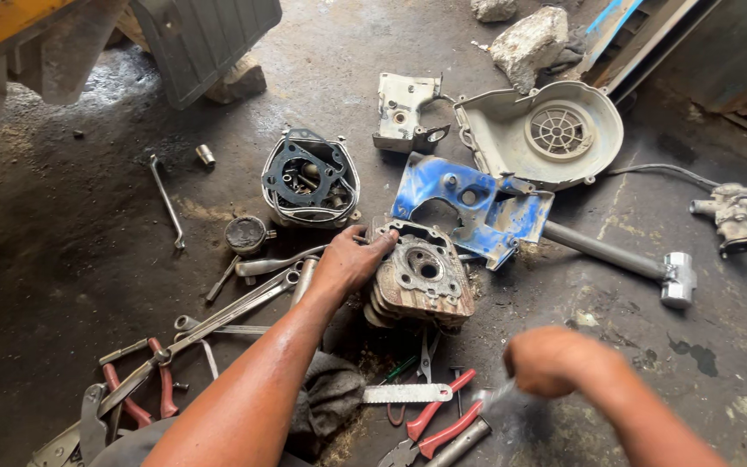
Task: The person sits on the floor of a workshop and uses a metal file to scrape and clean the internal surfaces of a disassembled engine cylinder block. They rotate the block to access different areas and occasionally wipe the surface with a rag.
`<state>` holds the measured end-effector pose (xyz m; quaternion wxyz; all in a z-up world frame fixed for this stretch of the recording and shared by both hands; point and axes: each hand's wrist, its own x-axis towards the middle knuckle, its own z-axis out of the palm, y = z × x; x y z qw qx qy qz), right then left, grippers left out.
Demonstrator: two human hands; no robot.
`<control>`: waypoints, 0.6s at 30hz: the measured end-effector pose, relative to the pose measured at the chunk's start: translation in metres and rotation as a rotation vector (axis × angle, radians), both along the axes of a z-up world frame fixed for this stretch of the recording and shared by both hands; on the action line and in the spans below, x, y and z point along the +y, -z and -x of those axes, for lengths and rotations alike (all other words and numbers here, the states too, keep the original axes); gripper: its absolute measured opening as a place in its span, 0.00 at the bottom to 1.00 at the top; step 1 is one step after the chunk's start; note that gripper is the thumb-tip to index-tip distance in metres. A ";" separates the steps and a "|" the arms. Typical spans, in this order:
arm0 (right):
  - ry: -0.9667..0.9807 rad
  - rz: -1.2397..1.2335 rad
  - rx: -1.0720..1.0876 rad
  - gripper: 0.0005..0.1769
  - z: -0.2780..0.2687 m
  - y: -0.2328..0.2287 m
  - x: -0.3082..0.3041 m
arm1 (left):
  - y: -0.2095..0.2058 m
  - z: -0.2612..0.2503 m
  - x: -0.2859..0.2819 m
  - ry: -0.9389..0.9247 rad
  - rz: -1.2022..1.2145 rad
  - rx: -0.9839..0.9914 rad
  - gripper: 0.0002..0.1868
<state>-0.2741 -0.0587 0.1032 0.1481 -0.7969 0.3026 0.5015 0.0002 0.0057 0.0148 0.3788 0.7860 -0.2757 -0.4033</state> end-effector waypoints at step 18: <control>-0.435 0.179 -1.198 0.17 -0.019 0.158 0.120 | -0.022 0.025 0.031 0.194 0.342 -0.205 0.42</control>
